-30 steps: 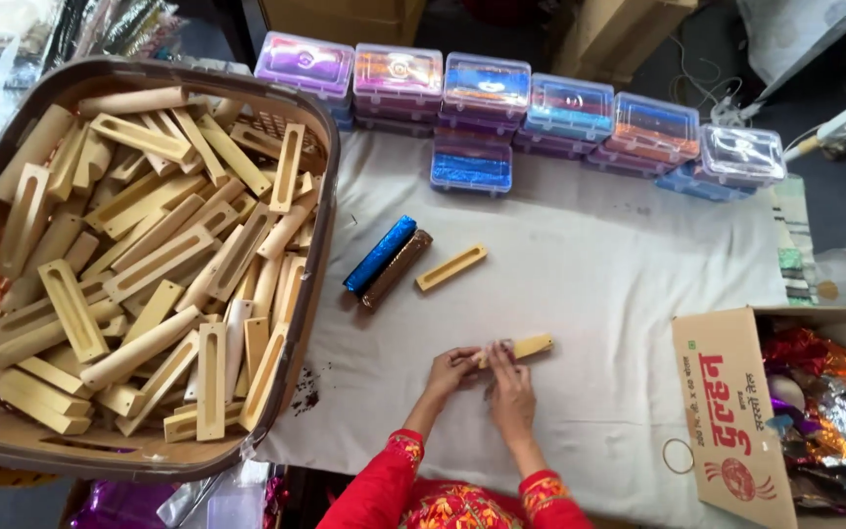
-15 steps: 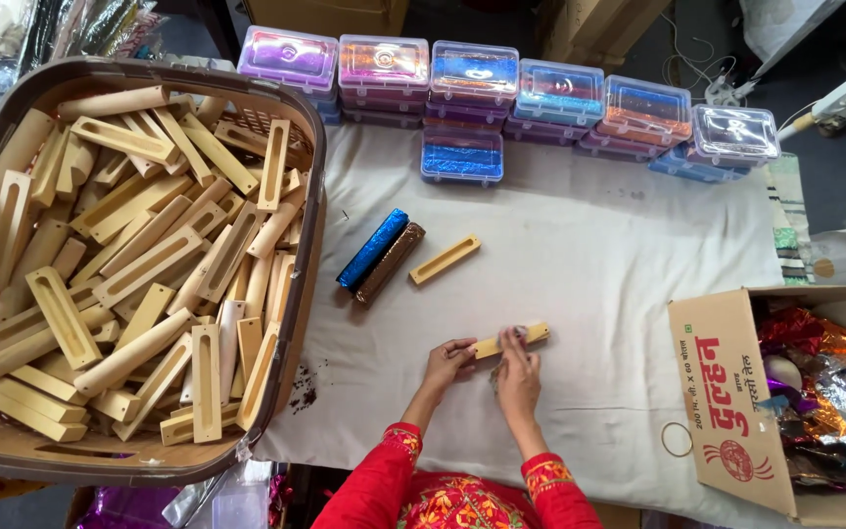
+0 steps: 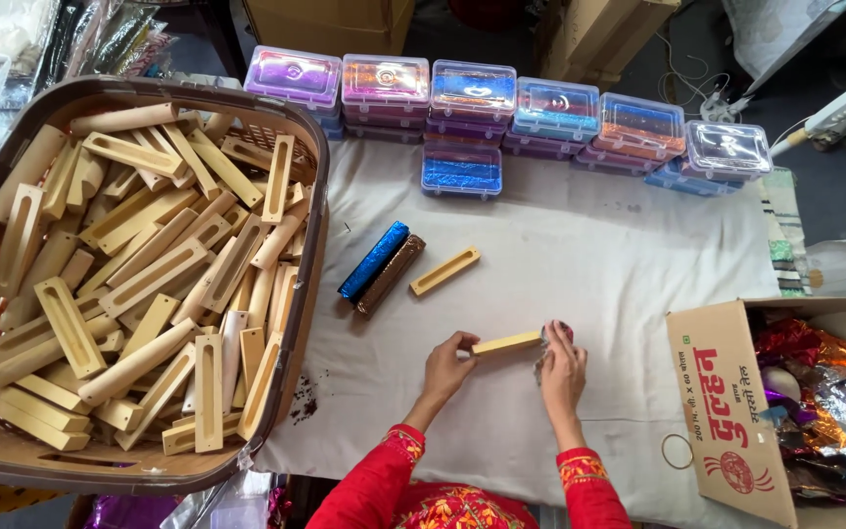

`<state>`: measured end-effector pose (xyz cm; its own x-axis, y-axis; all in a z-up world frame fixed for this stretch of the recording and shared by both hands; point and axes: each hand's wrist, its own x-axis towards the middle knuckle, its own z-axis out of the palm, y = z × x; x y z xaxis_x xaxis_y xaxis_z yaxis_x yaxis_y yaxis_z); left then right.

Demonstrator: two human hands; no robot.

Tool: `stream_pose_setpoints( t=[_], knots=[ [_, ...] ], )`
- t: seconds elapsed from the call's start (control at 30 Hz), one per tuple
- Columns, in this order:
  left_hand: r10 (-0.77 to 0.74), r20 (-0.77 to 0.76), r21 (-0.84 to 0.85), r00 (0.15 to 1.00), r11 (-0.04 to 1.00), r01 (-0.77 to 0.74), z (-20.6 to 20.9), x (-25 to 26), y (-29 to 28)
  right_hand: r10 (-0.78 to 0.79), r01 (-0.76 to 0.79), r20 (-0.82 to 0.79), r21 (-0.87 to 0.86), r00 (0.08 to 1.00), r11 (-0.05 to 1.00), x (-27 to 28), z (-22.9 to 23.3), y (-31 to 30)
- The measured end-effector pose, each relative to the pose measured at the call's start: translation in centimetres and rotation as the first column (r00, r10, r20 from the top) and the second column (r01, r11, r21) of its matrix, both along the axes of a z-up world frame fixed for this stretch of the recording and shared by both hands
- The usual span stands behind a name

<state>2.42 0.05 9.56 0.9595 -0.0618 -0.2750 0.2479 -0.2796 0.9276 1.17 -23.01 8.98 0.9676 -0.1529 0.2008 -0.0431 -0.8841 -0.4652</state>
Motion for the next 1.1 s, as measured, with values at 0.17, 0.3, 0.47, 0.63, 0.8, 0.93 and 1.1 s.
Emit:
stream_pose_setpoints(
  t=[0.17, 0.3, 0.47, 0.63, 0.8, 0.93, 1.1],
  knots=[
    [-0.032, 0.214, 0.204, 0.976, 0.979, -0.013, -0.9, -0.7, -0.3, 0.177, -0.169, 0.164, -0.063, 0.970, 0.984, -3.1, 0.3, 6.6],
    [-0.035, 0.175, 0.220, 0.984, 0.976, -0.004, -0.5, -0.7, -0.2, 0.319, -0.320, -0.018, -0.096, 0.947, 0.943, -4.1, 2.0, 7.7],
    [-0.033, 0.200, 0.191, 0.979, 0.981, -0.006, 0.2, -0.8, 0.2, 0.119, -0.118, -0.008, -0.156, 0.993, 0.981, -2.0, -0.9, 2.6],
    [-0.002, 0.219, 0.142, 0.976, 0.989, -0.030, -0.4, -1.0, -0.2, -0.073, 0.072, -0.059, -0.015, 0.996, 0.997, -3.3, -2.6, 5.9],
    [-0.079, 0.278, 0.263, 0.957, 0.965, 0.003, 0.1, -1.1, 0.2, 0.303, -0.296, 0.063, -0.101, 0.951, 0.950, -3.9, 0.6, 8.0],
    [-0.141, 0.299, 0.310, 0.944, 0.950, 0.043, 0.8, -1.6, -0.1, 0.184, -0.183, -0.010, -0.170, 0.983, 0.968, -1.9, 0.5, 2.2],
    [-0.119, 0.413, 0.380, 0.903, 0.924, -0.052, 0.6, -3.0, -0.5, -0.082, 0.082, 0.120, -0.003, 0.989, 0.997, -2.2, 2.0, -1.2]
  ],
)
